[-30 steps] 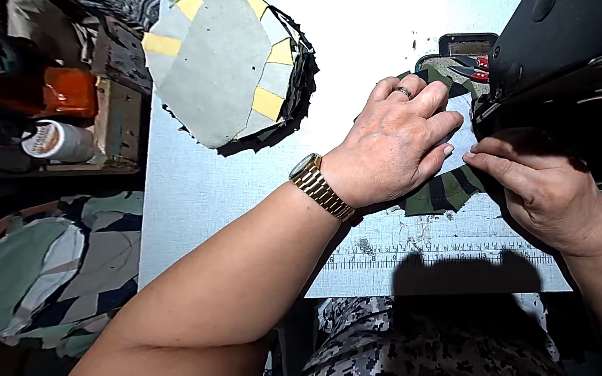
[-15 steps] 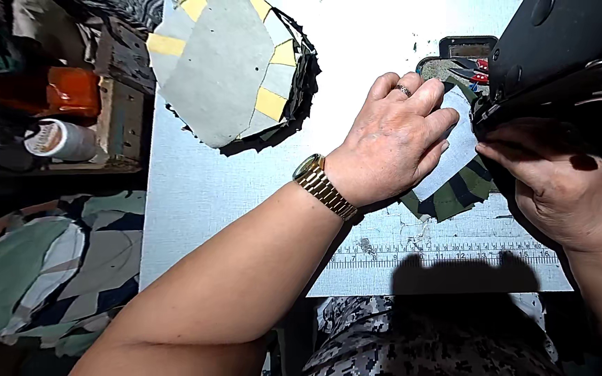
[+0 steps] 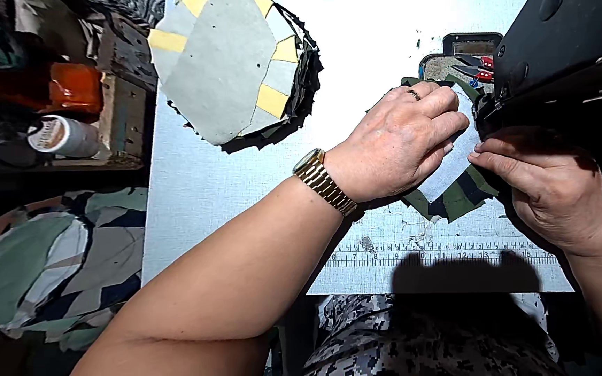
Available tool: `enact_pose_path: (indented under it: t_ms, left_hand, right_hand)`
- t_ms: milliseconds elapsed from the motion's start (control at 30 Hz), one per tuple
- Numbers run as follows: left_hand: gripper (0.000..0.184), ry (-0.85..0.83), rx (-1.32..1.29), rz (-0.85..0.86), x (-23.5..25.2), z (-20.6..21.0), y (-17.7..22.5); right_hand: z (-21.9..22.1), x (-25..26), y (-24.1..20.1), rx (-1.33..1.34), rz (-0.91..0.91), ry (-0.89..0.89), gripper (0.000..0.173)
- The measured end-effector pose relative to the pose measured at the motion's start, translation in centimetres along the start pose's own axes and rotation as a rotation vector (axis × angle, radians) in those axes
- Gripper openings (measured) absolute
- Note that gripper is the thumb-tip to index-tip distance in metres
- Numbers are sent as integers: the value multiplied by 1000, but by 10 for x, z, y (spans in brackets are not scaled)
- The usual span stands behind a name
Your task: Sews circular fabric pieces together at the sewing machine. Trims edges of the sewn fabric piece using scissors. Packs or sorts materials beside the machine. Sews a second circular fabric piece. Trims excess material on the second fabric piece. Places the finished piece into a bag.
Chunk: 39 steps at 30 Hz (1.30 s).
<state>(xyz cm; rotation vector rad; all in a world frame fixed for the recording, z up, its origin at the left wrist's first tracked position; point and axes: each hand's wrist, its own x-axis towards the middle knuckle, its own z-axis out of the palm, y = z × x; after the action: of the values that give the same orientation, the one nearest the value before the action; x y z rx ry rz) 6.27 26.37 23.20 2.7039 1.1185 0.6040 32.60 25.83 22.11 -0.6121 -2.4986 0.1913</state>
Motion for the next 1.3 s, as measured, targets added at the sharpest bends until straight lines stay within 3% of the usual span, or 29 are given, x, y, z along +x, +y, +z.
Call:
enact_pose_path:
  t_ms: [200,367,567,933,1100,1300]
  left_hand:
    - [39,-7,46,-44,0,0,1]
    - [42,29,113,-69,0,3,3]
    - [37,14,-23,27,-1,2,-2]
    - [44,11,51,-60,-2,2,-1]
    - [45,11,23,-40,-2,4,-1]
    - [42,11,-20,-28,-2,-1,-3]
  right_hand:
    - [-1,1,0,-32,46,0,32]
    - [1,0,-3,-20,-22,46,32]
    - [2,-1,-3,3,-35,-18,32]
    - [0,0,0,-44,0,74,29]
    - [2,0,-4,6,-30,-15,32]
    - [1,0,-1,9,1,4,32]
